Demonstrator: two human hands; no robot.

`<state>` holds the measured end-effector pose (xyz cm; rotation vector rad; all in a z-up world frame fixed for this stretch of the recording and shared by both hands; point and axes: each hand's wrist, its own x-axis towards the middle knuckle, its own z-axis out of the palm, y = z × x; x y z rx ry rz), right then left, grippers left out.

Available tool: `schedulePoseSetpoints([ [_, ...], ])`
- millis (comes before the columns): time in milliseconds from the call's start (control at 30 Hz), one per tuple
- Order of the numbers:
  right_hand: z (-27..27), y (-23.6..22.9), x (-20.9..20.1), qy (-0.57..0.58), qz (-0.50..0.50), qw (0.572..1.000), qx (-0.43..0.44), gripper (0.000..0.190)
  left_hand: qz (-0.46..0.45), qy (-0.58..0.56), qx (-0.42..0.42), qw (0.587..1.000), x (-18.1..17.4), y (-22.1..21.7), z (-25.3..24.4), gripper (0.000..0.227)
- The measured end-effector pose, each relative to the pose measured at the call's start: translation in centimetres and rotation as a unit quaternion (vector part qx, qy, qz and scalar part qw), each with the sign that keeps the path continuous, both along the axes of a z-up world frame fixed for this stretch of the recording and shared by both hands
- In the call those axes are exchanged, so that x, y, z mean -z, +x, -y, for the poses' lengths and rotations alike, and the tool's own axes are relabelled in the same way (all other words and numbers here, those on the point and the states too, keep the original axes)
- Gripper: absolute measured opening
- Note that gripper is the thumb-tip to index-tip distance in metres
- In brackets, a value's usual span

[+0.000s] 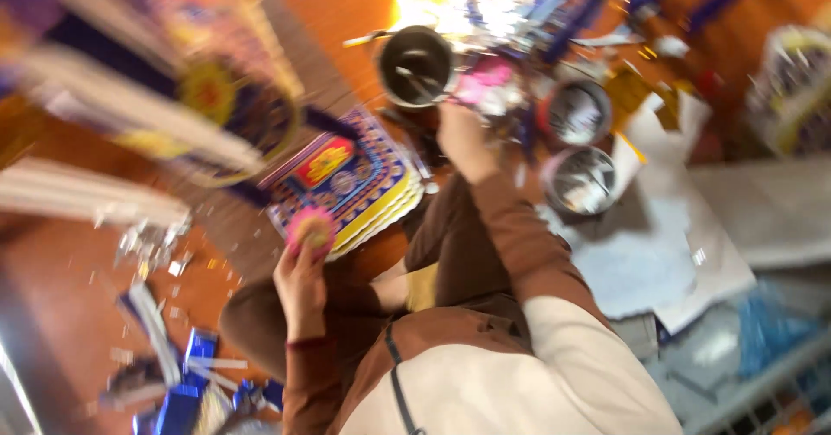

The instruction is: Assembling and decorating traditional paper horses by gluing decorative paper strips onto a frame.

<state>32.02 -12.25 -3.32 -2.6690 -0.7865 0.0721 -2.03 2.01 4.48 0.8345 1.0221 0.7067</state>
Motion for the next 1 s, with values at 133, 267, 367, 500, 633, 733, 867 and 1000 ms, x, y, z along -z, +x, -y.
schedulePoseSetpoints([
  [133,0.4,-0.5,-2.0,0.074,0.084,0.993,0.034,0.016,0.004,0.005,0.021,1.000,2.9,-1.4,-0.9,0.028],
  [267,4.3,-0.6,-2.3,0.205,0.061,0.973,0.086,0.028,0.011,-0.015,0.104,0.994,1.3,-0.9,-0.8,0.018],
  [367,9.5,-0.2,-0.1,0.207,0.020,0.968,0.139,0.019,0.004,-0.026,0.119,0.993,1.7,-0.1,-0.8,0.019],
  [500,17.5,0.2,3.8,0.232,-0.131,0.931,0.250,0.011,-0.001,-0.030,0.138,0.990,1.2,1.3,-0.2,0.020],
  [633,24.1,0.4,5.0,0.167,-0.145,0.923,0.316,0.015,-0.010,-0.031,0.145,0.989,3.0,1.6,-0.3,0.015],
  [733,26.8,0.1,4.7,0.143,-0.098,0.925,0.338,0.019,-0.018,-0.042,0.151,0.988,3.4,1.9,-0.2,0.014],
  [867,27.4,0.4,5.3,0.147,-0.118,0.912,0.364,0.019,-0.022,-0.040,0.162,0.986,3.0,2.5,0.3,0.015],
  [1000,27.2,0.9,6.0,0.137,-0.123,0.914,0.361,0.015,-0.024,-0.042,0.163,0.985,3.8,2.1,0.1,0.014],
])
